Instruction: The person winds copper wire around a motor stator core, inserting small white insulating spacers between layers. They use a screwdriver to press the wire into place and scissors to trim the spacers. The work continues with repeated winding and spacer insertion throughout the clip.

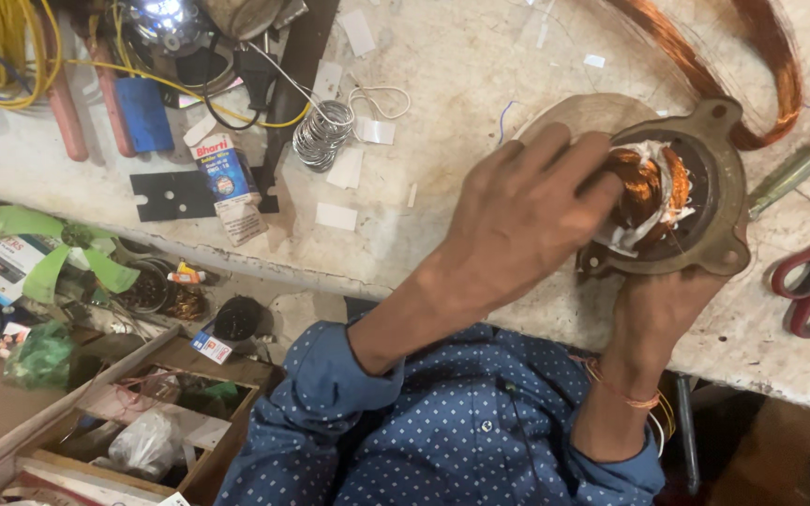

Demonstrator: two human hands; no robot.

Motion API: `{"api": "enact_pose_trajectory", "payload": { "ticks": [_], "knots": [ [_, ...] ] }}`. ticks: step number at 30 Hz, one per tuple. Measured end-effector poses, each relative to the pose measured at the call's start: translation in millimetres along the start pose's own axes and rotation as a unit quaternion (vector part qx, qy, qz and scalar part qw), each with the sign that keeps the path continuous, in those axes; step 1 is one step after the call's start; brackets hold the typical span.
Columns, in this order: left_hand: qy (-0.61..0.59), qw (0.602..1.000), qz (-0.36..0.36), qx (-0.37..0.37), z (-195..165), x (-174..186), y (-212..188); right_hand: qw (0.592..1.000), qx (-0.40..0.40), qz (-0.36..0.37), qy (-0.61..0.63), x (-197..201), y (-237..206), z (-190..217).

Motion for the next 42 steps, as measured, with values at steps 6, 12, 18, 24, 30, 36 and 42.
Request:
{"api": "enact_pose_trajectory", "payload": {
  "ticks": [6,12,18,24,30,36,42],
  "knots": [
    [0.020,0.999,-0.001,-0.026,-9,-10,-2,0.998,0.049,0.036,0.018,-12,3,19],
    [-0.280,0.944,-0.017,0.172,36,-19,-19,0.995,0.030,0.047,0.082,-8,0,8],
    [-0.276,0.950,0.003,0.144,48,-36,-9,0.993,0.033,0.034,0.106,5,-7,-17],
    [-0.236,0.967,0.078,0.048,50,-48,-2,0.995,0.020,0.032,0.097,8,-7,-21],
    [-0.268,0.962,0.046,0.026,55,-41,-1,0.995,0.054,0.049,0.071,3,-5,-13],
    [-0.201,0.973,0.083,0.076,48,-46,9,0.999,0.007,0.042,-0.016,-3,-6,3],
    [-0.243,0.968,0.026,0.056,46,-41,4,0.997,0.015,0.060,0.041,-17,-6,28]
  ]
}}
Point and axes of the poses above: each hand's wrist, its own y-axis towards the middle knuckle, its own x-axis out of the back of the hand, z = x × y, the point moved 6 cm from there along y, towards the middle knuckle, and after that the axes turned 1 degree about -y, right-handed, at the moved point
